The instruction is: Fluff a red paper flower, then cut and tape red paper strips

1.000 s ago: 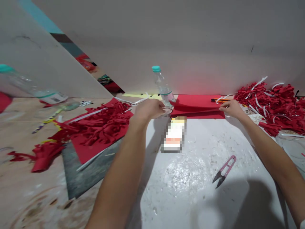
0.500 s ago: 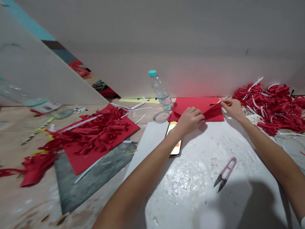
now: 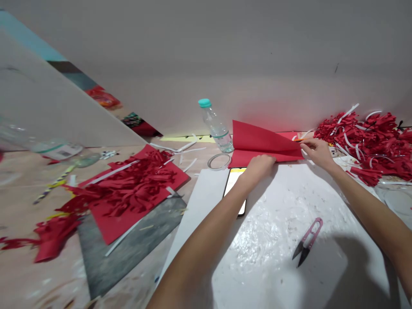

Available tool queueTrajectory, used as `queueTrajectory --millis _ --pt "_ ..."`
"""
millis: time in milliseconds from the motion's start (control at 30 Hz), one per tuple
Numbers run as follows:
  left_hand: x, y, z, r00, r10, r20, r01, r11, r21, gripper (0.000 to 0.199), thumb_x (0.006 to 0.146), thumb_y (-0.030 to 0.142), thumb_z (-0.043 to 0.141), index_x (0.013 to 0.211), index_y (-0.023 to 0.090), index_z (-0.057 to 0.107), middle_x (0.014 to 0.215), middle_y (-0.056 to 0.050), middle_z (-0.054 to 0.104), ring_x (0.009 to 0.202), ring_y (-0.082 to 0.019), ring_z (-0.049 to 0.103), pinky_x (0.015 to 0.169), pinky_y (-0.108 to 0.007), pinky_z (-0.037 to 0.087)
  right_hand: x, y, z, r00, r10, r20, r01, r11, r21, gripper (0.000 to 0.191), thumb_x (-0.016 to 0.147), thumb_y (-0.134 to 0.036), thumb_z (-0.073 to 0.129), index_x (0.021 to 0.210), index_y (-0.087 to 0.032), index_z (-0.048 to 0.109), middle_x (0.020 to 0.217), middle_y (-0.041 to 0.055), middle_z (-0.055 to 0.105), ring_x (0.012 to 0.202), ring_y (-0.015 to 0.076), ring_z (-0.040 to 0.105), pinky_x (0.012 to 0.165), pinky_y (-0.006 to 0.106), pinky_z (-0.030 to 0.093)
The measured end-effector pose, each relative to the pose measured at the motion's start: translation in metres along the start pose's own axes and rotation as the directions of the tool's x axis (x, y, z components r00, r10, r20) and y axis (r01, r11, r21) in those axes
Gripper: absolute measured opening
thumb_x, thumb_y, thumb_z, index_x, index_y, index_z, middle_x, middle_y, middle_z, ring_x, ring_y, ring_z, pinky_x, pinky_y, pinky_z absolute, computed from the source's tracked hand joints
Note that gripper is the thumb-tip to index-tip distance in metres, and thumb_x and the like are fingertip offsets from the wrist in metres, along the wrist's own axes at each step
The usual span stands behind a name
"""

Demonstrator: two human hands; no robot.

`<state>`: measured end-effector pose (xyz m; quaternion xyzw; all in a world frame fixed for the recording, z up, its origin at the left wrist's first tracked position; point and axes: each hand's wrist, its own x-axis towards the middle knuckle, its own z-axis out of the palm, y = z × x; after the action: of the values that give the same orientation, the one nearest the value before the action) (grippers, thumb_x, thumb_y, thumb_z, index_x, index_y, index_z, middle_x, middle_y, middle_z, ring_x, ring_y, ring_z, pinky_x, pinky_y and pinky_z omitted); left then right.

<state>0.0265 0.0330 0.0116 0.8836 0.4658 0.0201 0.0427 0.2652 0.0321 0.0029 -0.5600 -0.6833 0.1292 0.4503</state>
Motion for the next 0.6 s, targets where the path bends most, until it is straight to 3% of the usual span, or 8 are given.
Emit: queueTrajectory --millis 100,200,333,400,500,600 --pt "-0.010 -0.005 -0.013 1.000 -0.021 -0.014 0.021 0.999 -0.024 0.027 0.093 0.024 0.048 0.095 0.021 0.075 0.094 -0.012 0.076 0.088 -0.027 0.071 0.074 -0.032 0.048 0.000 -0.002 0.000 0.997 -0.032 0.072 0.032 0.999 0.000 0.022 0.084 -0.027 0.060 0.092 -0.019 0.079 0.095 0.0077 0.080 0.084 0.0224 0.072 0.081 0.035 0.057" --pt "-0.020 -0.011 -0.025 0.993 -0.013 -0.117 0.008 0.999 -0.042 0.030 0.096 0.027 0.047 0.109 0.023 0.073 0.109 -0.011 0.075 0.103 -0.028 0.067 0.084 -0.036 0.048 0.001 -0.005 0.001 0.985 -0.078 0.155 0.079 0.997 0.002 0.021 0.085 -0.025 0.060 0.092 -0.019 0.079 0.099 0.0074 0.079 0.087 0.0215 0.072 0.083 0.034 0.056" --pt "-0.022 -0.019 -0.030 0.913 0.041 -0.405 -0.062 0.997 -0.038 0.034 0.096 0.025 0.048 0.121 0.018 0.069 0.123 -0.013 0.070 0.111 -0.031 0.062 0.094 -0.045 0.047 0.004 -0.010 -0.003 0.967 -0.119 0.226 0.126 0.992 -0.018 0.018 0.085 -0.021 0.062 0.089 -0.019 0.079 0.098 0.0065 0.079 0.088 0.0210 0.072 0.085 0.034 0.055" --pt "-0.020 -0.020 -0.028 0.877 0.067 -0.477 -0.087 0.996 -0.022 0.037 0.095 0.023 0.048 0.127 0.016 0.065 0.132 -0.015 0.065 0.121 -0.032 0.057 0.101 -0.047 0.044 0.006 -0.015 -0.007 0.959 -0.147 0.244 0.164 0.985 -0.049 0.018 0.086 -0.020 0.062 0.091 -0.021 0.079 0.097 0.0059 0.080 0.088 0.0213 0.072 0.086 0.035 0.055" --pt "-0.017 -0.018 -0.024 0.893 0.082 -0.442 -0.078 0.997 0.027 0.038 0.095 0.022 0.049 0.129 0.015 0.065 0.136 -0.015 0.063 0.125 -0.034 0.055 0.102 -0.047 0.042 0.007 -0.021 -0.011 0.943 -0.200 0.264 0.236 0.966 -0.109 0.019 0.086 -0.018 0.061 0.092 -0.022 0.080 0.098 0.0061 0.079 0.090 0.0228 0.072 0.087 0.036 0.054" --pt "-0.016 -0.014 -0.021 0.955 0.020 -0.296 -0.008 0.999 0.042 0.032 0.096 0.028 0.048 0.109 0.018 0.075 0.110 -0.013 0.075 0.104 -0.034 0.065 0.087 -0.044 0.047 0.008 -0.025 -0.014 0.942 -0.220 0.253 0.258 0.957 -0.130 0.020 0.087 -0.020 0.060 0.092 -0.020 0.079 0.097 0.0071 0.079 0.085 0.0233 0.072 0.083 0.036 0.054"
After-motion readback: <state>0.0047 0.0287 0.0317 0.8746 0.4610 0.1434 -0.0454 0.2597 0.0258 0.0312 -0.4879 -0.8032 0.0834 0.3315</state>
